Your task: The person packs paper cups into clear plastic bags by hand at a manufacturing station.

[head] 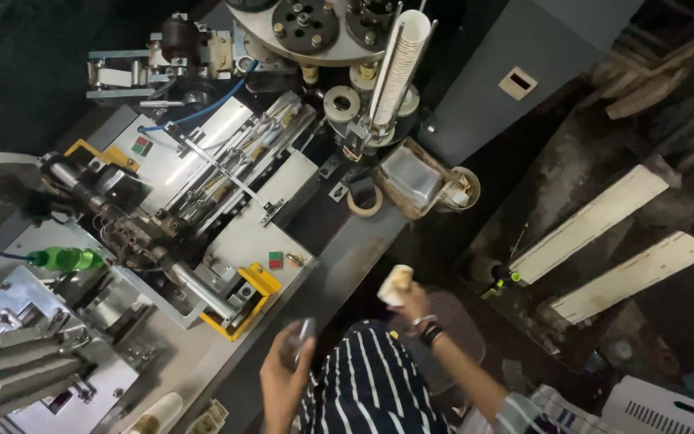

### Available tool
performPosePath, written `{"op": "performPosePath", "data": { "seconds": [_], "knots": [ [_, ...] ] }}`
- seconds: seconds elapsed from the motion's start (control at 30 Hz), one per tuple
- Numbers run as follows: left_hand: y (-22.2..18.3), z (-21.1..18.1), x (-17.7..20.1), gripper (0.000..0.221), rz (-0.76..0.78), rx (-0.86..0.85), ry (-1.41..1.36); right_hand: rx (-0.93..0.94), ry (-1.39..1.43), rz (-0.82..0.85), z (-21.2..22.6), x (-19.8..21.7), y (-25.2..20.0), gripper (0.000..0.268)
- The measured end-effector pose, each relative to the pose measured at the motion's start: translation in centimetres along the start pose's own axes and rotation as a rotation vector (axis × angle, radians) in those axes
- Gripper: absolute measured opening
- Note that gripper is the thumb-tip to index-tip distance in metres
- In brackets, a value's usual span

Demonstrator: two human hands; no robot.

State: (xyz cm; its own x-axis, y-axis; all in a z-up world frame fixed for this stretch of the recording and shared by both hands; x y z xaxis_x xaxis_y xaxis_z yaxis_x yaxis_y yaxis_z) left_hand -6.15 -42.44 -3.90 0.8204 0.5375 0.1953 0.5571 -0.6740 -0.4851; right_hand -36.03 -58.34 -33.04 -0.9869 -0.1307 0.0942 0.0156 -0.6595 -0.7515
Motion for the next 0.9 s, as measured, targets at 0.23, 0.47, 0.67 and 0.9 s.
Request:
{"op": "performPosePath", "data": {
  "seconds": [0.23, 0.47, 0.67, 0.9],
  "knots": [
    [-0.8, 15.3, 5.2, 0.040, -0.073, -0.053, -0.252, 0.238, 0.071, -0.209, 5.1, 16.7, 17.5, 0.032],
    [-2.7, 14.5, 6.1, 0.042, -0.211, 0.023, -0.252, -0.068, 0.104, -0.126, -4.8, 12.4, 28.5, 0.033],
    [-3.9, 12.4, 6.6, 0.041, -0.293, 0.054, -0.286, -0.048, -0.012, -0.011, -11.4, -2.2, 17.3, 0.016],
    [-3.3, 12.9, 6.5, 0.038, -0.260, -0.088, -0.381, 0.250, -0.240, -0.034, -6.5, -0.2, 12.0, 0.035]
  ]
}}
Point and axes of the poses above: each hand's wrist, its own y-axis towards the middle knuckle, its own x-axis out of the back of the hand, z = x × y, the point moved 8 cm from there along y, towards the middle knuckle, and after that the axes turned 8 degrees about -y, right-handed, at the moved point
